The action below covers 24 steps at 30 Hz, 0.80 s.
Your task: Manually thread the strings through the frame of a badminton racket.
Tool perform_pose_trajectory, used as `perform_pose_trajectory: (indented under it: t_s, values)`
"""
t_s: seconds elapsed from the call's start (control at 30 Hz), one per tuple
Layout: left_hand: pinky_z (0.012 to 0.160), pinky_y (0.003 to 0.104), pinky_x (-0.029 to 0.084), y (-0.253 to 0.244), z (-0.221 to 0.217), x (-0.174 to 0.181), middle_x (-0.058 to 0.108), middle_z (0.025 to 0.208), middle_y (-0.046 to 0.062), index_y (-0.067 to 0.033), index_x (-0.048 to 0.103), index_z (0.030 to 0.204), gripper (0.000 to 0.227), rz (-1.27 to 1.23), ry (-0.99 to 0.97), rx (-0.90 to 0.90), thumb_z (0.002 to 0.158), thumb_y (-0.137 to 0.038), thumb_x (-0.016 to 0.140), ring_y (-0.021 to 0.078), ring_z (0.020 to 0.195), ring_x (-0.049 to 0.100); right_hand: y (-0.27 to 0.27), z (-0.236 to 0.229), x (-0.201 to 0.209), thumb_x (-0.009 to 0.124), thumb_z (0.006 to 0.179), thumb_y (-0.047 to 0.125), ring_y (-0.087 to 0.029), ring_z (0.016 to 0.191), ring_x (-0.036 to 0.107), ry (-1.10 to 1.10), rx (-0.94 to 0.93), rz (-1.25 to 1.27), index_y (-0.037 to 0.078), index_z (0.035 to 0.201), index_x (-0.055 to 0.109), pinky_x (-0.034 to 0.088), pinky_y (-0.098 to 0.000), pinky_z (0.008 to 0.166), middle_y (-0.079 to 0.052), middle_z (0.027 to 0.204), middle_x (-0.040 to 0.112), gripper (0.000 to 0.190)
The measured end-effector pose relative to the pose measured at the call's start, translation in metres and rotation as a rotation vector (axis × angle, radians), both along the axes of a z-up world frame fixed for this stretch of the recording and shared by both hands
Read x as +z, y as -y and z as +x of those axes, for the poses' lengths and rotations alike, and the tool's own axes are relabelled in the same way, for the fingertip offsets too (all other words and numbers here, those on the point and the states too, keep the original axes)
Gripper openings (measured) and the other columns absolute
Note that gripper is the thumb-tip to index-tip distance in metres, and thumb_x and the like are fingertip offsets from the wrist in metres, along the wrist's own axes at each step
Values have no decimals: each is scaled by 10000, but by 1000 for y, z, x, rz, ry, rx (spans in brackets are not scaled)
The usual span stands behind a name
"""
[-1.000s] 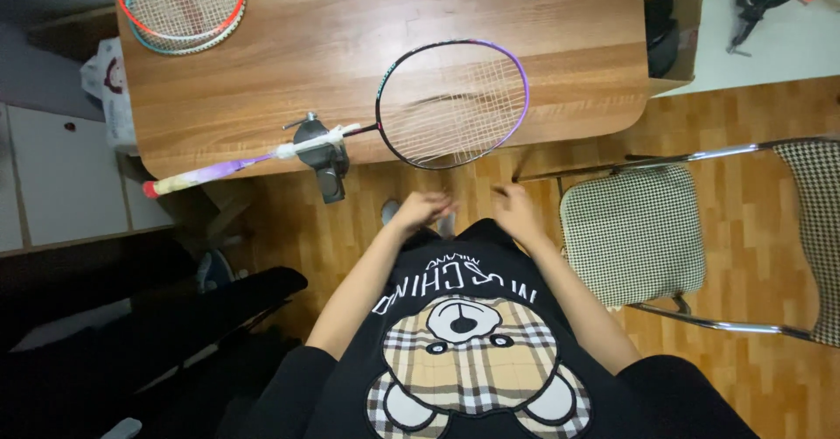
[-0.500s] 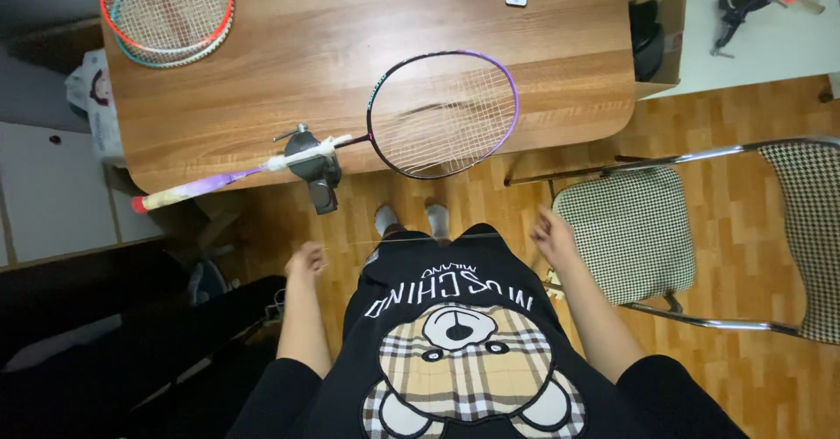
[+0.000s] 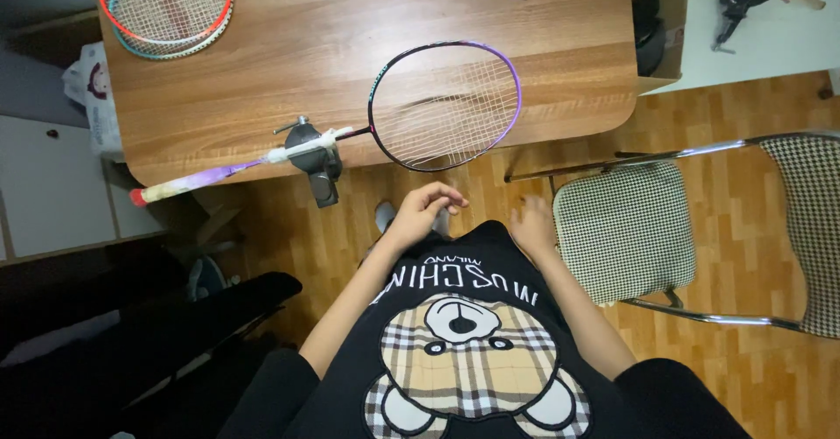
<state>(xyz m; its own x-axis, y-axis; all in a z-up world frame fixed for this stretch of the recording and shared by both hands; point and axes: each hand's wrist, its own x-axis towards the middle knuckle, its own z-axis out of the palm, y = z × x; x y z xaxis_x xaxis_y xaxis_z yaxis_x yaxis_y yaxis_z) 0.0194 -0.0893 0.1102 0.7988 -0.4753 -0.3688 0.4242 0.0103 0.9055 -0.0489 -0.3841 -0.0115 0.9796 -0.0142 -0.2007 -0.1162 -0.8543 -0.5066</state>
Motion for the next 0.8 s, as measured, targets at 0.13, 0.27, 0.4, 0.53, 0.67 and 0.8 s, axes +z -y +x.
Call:
perform_pose_trajectory:
  t_s: [0.13,0.27,0.4,0.53,0.67,0.8]
  values:
    - [921,274,544,2,-10,0,758,1146,150,-63,482,1056,102,-186,-24,100,1057,23,427,130,980,682,-52,51,109,624,994,254,-184,1016,717,-460,-84,725,11,1157,761,550,-319,917,-100,1077,789,323]
    - [909,262,511,1,-17,-28,734,1102,140,-96,389,992,151,-216,-73,139,1047,26,458,147,978,677,-88,66,159,606,1019,245,-97,951,698,-463,-52,1007,29,1217,743,551,-249,855,-51,1060,776,324]
    - [810,252,465,0,-22,-43,689,1001,94,-83,430,1015,150,-153,-85,167,1065,10,536,157,956,668,-97,69,157,671,997,210,-110,936,706,-445,-68,989,5,1188,758,550,-243,858,-74,1046,782,294]
    - [862,251,511,0,-25,-44,682,1020,60,-89,429,1005,137,-259,-103,204,1051,-20,538,143,978,682,-102,67,150,699,971,187,-129,907,704,-470,-130,1108,-8,1182,742,563,-259,823,-88,1037,767,291]
    - [810,236,478,-1,-25,-52,702,1012,70,-93,441,1028,113,-140,-74,189,1059,-31,530,129,953,659,-106,71,142,700,966,165,-125,891,717,-472,-239,1235,-7,1145,734,579,-262,820,-84,1022,764,250]
    - [806,253,471,-2,-26,-56,726,1011,71,-83,471,1074,82,-123,-86,191,1063,-61,549,137,940,661,-110,73,131,714,969,141,-132,806,708,-389,-166,1088,-20,1101,746,582,-275,752,-93,942,764,210]
